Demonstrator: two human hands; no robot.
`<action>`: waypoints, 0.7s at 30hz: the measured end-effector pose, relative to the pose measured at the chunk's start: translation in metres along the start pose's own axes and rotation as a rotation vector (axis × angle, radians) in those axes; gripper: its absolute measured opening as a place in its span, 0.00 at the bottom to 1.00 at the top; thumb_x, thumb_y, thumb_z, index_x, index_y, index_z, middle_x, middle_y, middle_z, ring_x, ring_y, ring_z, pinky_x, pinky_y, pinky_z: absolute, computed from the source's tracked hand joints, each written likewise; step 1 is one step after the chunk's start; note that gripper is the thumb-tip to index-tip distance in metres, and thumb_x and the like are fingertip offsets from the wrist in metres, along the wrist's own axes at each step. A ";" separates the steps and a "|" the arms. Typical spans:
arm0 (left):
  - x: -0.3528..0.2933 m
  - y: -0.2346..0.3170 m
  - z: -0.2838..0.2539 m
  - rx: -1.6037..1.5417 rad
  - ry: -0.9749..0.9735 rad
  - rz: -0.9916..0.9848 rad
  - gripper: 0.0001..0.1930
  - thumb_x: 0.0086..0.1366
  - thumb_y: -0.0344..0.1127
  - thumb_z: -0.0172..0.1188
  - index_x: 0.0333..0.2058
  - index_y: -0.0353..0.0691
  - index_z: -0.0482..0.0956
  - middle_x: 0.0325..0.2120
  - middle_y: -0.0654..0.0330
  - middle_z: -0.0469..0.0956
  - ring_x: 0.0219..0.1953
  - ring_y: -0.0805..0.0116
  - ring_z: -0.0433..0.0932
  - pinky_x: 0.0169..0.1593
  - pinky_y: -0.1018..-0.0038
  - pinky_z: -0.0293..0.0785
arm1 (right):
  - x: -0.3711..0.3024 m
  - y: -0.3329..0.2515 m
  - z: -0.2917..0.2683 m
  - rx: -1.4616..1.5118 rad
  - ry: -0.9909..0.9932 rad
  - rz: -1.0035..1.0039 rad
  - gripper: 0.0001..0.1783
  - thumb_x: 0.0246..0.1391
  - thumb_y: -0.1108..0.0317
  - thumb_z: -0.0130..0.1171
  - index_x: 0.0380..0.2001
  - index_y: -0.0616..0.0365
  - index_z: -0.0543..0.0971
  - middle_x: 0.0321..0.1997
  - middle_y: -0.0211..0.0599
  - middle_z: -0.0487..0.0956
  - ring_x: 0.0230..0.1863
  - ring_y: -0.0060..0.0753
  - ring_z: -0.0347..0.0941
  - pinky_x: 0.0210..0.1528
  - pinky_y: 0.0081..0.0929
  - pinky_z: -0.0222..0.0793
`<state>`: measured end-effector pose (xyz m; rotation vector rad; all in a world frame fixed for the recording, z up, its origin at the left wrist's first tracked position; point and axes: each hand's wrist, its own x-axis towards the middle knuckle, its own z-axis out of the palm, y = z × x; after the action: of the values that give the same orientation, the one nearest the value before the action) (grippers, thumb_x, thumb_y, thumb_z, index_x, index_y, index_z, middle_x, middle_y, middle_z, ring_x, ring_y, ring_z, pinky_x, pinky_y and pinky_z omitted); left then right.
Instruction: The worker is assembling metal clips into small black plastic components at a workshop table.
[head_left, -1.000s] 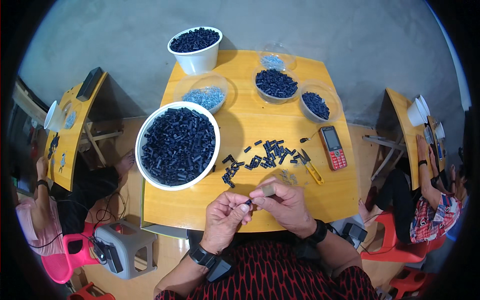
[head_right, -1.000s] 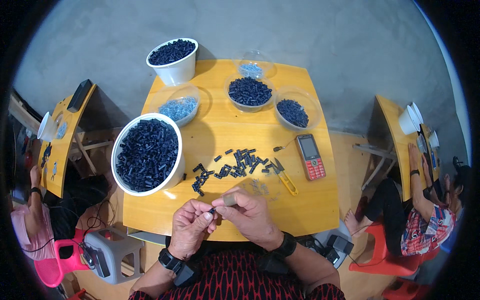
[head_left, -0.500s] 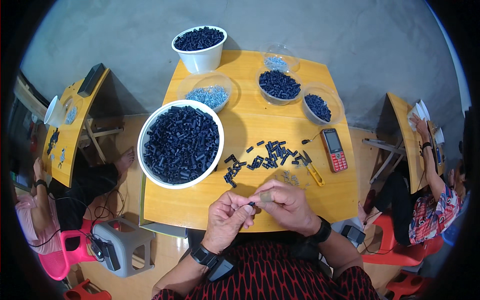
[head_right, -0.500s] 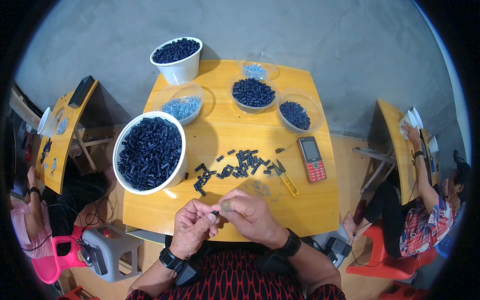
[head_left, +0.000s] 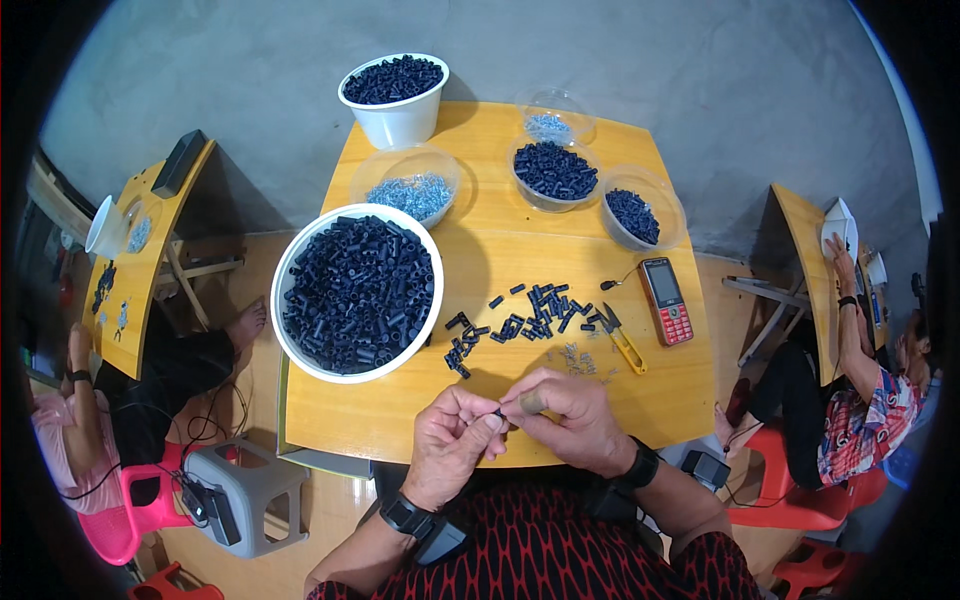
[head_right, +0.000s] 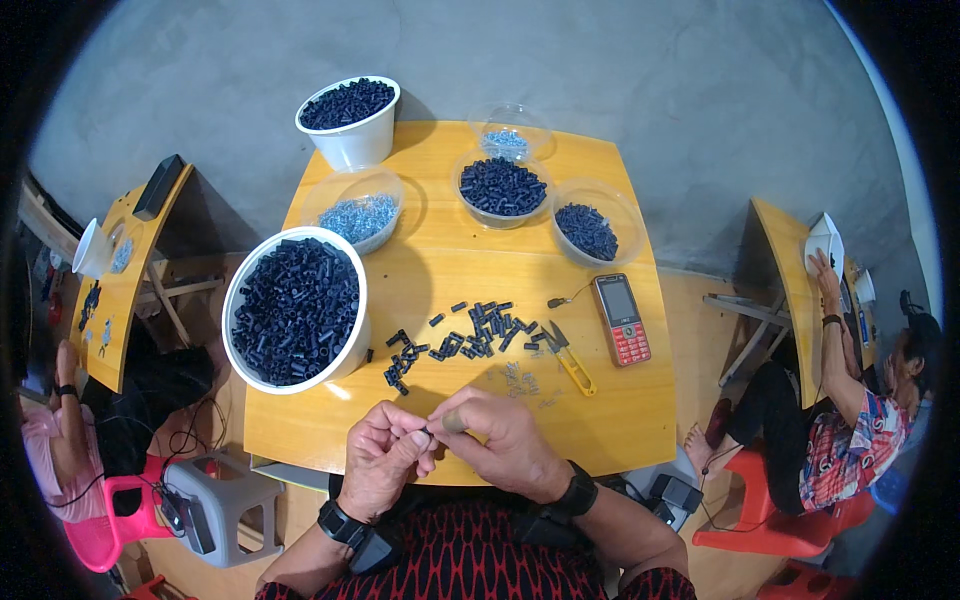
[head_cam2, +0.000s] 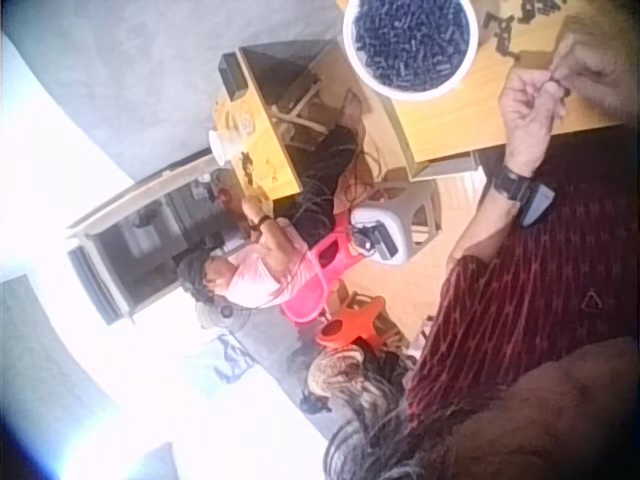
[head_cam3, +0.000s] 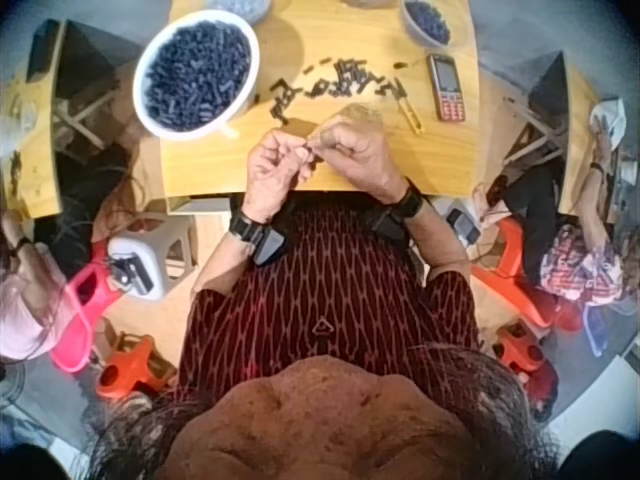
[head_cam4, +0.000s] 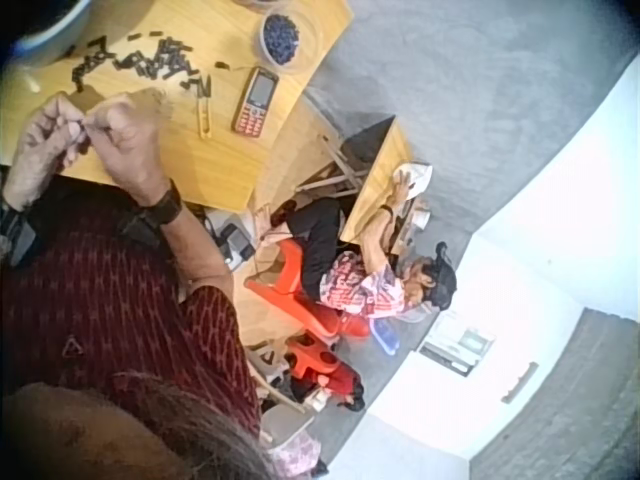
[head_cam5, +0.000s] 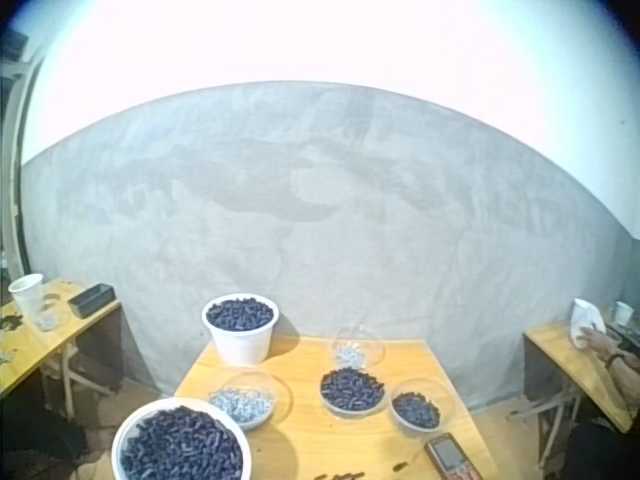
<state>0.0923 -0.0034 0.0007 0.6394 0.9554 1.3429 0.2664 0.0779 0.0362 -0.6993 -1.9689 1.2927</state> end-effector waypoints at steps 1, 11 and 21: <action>-0.001 0.001 0.000 0.019 -0.001 -0.002 0.06 0.69 0.28 0.61 0.41 0.37 0.74 0.30 0.58 0.82 0.25 0.77 0.79 0.29 0.82 0.75 | -0.001 -0.001 0.000 -0.025 -0.009 -0.010 0.03 0.56 0.79 0.64 0.35 0.63 0.83 0.37 0.38 0.82 0.37 0.29 0.81 0.38 0.23 0.75; -0.001 0.001 0.001 0.021 -0.016 0.002 0.05 0.71 0.27 0.59 0.43 0.37 0.73 0.31 0.61 0.81 0.26 0.80 0.77 0.30 0.85 0.74 | 0.037 0.008 -0.035 -0.514 0.041 0.030 0.04 0.57 0.76 0.62 0.35 0.64 0.82 0.33 0.41 0.77 0.33 0.38 0.76 0.35 0.31 0.70; 0.000 0.002 -0.001 0.009 -0.009 -0.020 0.05 0.70 0.25 0.58 0.43 0.37 0.74 0.31 0.62 0.81 0.26 0.81 0.76 0.31 0.84 0.74 | 0.057 0.018 -0.028 -0.723 -0.065 0.032 0.05 0.54 0.73 0.61 0.32 0.63 0.81 0.33 0.44 0.75 0.35 0.47 0.76 0.38 0.38 0.72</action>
<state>0.0909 -0.0030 0.0017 0.6401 0.9590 1.3175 0.2532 0.1423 0.0407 -1.0282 -2.4973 0.5907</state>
